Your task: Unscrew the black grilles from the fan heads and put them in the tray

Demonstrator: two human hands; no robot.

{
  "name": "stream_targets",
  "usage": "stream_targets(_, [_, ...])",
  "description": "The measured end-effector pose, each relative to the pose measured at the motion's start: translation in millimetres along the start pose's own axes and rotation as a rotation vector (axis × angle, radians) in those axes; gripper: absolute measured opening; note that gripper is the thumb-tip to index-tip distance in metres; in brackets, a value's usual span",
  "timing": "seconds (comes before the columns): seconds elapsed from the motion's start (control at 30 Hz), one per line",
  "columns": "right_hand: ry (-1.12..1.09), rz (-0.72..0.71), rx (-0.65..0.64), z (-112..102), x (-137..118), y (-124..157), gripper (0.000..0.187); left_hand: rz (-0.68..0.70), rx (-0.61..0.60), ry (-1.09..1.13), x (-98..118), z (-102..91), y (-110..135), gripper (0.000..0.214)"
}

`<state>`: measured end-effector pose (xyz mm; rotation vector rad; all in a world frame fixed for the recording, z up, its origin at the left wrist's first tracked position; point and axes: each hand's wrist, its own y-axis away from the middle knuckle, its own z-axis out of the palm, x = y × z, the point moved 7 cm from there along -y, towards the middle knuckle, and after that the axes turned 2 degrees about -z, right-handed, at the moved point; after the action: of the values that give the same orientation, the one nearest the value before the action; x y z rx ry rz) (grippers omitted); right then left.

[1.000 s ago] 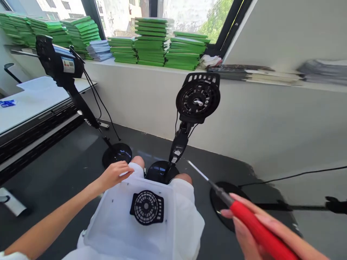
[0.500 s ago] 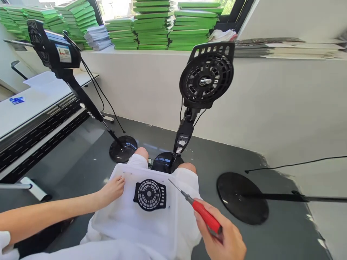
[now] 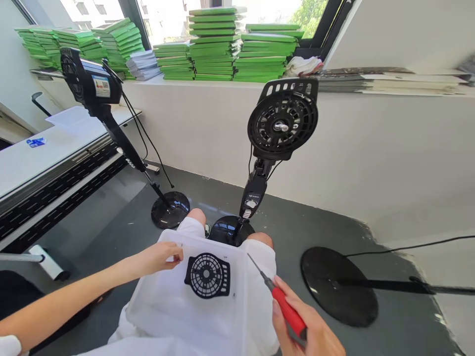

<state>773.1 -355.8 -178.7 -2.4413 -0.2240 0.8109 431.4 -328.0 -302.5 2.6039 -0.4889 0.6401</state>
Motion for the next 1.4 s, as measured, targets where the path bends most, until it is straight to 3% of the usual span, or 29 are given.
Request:
stream_targets(0.1, [-0.181, -0.286, -0.056, 6.6, -26.4, -17.7, 0.018, 0.121, 0.136, 0.328, 41.7, -49.7, -3.3, 0.012])
stream_targets(0.17, [-0.312, -0.4, -0.096, 11.1, -43.7, -27.8, 0.022, 0.279, 0.212, 0.508, 74.8, -79.0, -5.9, 0.015])
stream_targets(0.3, [-0.387, -0.341, -0.225, 26.4, -69.4, -54.9, 0.023, 0.527, 0.22, 0.625, 129.2, -110.9, -16.2, 0.042])
stream_targets(0.4, [-0.42, -0.214, -0.449, 41.2, -78.0, -77.0, 0.026, 0.574, 0.182, 0.677, 150.2, -122.8, -25.3, 0.073])
stream_targets(0.47, [-0.44, -0.18, -0.519, 41.4, -78.6, -90.4, 0.028, 0.578, 0.148, 0.708, 158.0, -129.9, -29.4, 0.082])
stream_targets(0.6, [-0.498, -0.243, -0.549, 31.6, -78.6, -104.3, 0.024, 0.529, -0.041, 0.738, 166.4, -131.7, -38.9, 0.097])
stream_targets(0.73, [-0.544, -0.316, -0.674, 34.0, -82.6, -98.9, 0.026, 0.422, -0.211, 0.855, 162.6, -118.5, -60.4, 0.114])
stream_targets(0.87, [-0.532, -0.198, -0.783, 44.0, -75.4, -97.7, 0.03, 0.443, -0.368, 1.017, 161.8, -99.5, -80.6, 0.128])
stream_targets(0.97, [-0.499, -0.105, -0.849, 50.6, -67.3, -98.5, 0.032, 0.445, -0.416, 1.102, 159.3, -88.3, -90.5, 0.136])
stream_targets(1.17, [-0.5, -0.042, -0.89, 56.3, -58.6, -102.6, 0.035, 0.461, -0.442, 1.283, 156.2, -78.0, -103.1, 0.14])
stream_targets(1.3, [-0.52, -0.044, -0.838, 58.6, -53.5, -109.7, 0.028, 0.449, -0.318, 1.392, 155.9, -84.7, -109.5, 0.134])
stream_targets(1.4, [-0.531, -0.111, -0.697, 57.2, -50.7, -115.7, 0.022, 0.465, -0.166, 1.414, 157.2, -95.9, -110.6, 0.128])
